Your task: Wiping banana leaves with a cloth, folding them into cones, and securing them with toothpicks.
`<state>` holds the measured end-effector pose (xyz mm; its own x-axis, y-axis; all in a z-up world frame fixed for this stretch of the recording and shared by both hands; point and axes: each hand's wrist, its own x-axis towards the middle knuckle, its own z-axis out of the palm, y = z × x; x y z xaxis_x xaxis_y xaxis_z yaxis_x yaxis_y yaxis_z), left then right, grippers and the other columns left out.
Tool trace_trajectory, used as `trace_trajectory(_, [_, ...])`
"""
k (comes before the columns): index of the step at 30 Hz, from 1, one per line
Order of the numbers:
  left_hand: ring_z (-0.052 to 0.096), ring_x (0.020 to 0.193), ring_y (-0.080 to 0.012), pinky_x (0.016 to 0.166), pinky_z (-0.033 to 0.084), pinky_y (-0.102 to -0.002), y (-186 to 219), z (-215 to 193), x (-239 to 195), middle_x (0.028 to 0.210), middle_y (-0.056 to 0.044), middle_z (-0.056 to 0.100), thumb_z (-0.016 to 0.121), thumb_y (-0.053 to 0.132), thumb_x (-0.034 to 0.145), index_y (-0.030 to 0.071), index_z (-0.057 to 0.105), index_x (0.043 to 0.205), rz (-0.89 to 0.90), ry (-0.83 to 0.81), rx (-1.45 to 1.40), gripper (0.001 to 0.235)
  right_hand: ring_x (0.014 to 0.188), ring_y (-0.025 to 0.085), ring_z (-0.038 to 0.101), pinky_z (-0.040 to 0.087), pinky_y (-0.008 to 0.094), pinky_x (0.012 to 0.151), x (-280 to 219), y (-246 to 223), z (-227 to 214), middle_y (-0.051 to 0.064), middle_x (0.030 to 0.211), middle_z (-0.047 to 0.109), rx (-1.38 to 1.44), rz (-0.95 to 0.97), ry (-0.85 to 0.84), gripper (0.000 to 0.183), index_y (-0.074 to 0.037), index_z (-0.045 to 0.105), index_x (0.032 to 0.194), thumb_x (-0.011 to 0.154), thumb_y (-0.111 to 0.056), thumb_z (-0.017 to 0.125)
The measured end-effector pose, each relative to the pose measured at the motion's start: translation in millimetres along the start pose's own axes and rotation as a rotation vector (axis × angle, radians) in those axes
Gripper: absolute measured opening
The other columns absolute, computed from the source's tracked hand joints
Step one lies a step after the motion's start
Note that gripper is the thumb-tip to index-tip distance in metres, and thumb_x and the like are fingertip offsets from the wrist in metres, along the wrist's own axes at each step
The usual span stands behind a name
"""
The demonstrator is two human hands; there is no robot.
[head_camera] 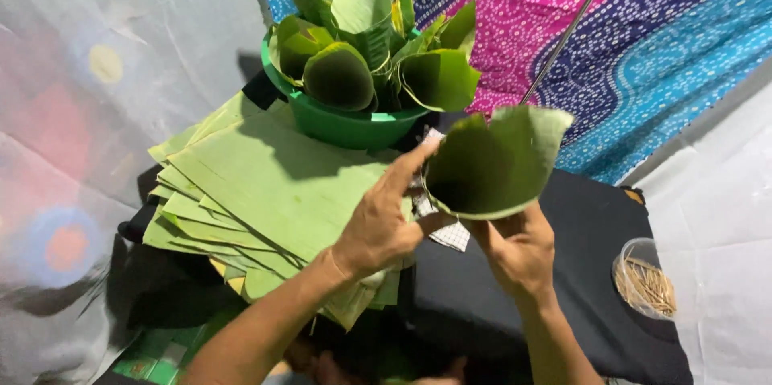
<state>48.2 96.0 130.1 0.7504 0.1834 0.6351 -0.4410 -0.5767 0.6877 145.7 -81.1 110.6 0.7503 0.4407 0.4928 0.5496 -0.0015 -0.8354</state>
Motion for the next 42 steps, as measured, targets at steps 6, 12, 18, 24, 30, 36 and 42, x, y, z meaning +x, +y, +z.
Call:
trace_trajectory(6, [0.07,0.123,-0.0261,0.111,0.062,-0.036,-14,-20,57,0.152,-0.016,0.053,0.081,0.028,0.091,0.012,0.028,0.157,0.189,0.084,0.075,0.086,0.091,0.021,0.073,0.06,0.026,0.074,64,-16,10,0.017,0.109,0.074,0.034,-0.175,-0.01,0.037,0.003,0.059,0.122,0.09,-0.008,0.075])
trace_trajectory(12, [0.06,0.146,-0.0263,0.13,0.054,-0.036,-43,-29,103,0.165,-0.009,0.042,0.087,0.018,0.093,0.023,0.036,0.157,0.294,0.087,0.044,0.082,0.09,0.017,0.067,0.057,0.023,0.076,114,-9,21,0.014,0.107,0.069,0.109,-0.304,0.002,0.026,0.002,0.056,0.121,0.1,-0.004,0.069])
trace_trajectory(18, [0.055,0.149,-0.0276,0.131,0.046,-0.039,-67,-32,122,0.161,-0.009,0.047,0.086,0.01,0.09,0.018,0.043,0.153,0.282,0.113,0.144,0.077,0.09,0.016,0.064,0.053,0.023,0.075,144,19,36,0.014,0.11,0.069,0.079,-0.368,0.018,0.027,0.004,0.056,0.125,0.101,-0.002,0.067])
trace_trajectory(24, [0.056,0.142,-0.0306,0.121,0.046,-0.041,-105,-29,132,0.154,-0.011,0.052,0.068,-0.009,0.073,0.012,0.054,0.144,0.307,0.156,0.489,0.075,0.086,0.017,0.068,0.057,0.026,0.075,160,47,50,0.01,0.103,0.071,-0.075,-0.226,0.04,0.04,-0.001,0.06,0.122,0.087,0.0,0.079])
trace_trajectory(30, [0.052,0.139,-0.0283,0.117,0.032,-0.058,-159,-14,126,0.141,-0.003,0.061,0.078,0.019,0.091,0.025,0.072,0.115,0.423,0.318,0.796,0.025,0.125,0.04,0.06,0.06,0.052,0.093,154,79,58,0.026,0.134,0.053,-0.12,-0.524,0.225,0.069,0.002,0.037,0.155,0.098,0.006,0.078])
trace_trajectory(36, [0.05,0.135,-0.0355,0.118,0.024,-0.068,-188,-8,139,0.126,-0.016,0.068,0.08,0.019,0.095,0.015,0.077,0.093,0.638,0.458,1.113,0.005,0.117,0.043,0.066,0.055,0.05,0.097,159,89,62,0.021,0.123,0.064,-0.448,-0.693,0.122,0.048,0.001,0.067,0.137,0.092,0.006,0.083])
trace_trajectory(42, [0.031,0.147,-0.0457,0.124,0.005,-0.07,-182,-1,115,0.147,-0.027,0.052,0.094,0.028,0.076,0.012,0.072,0.129,0.533,0.218,1.048,0.06,0.126,0.049,0.058,0.047,0.058,0.105,130,77,60,0.029,0.133,0.057,-0.43,-0.595,0.135,0.054,0.007,0.053,0.148,0.098,0.002,0.075])
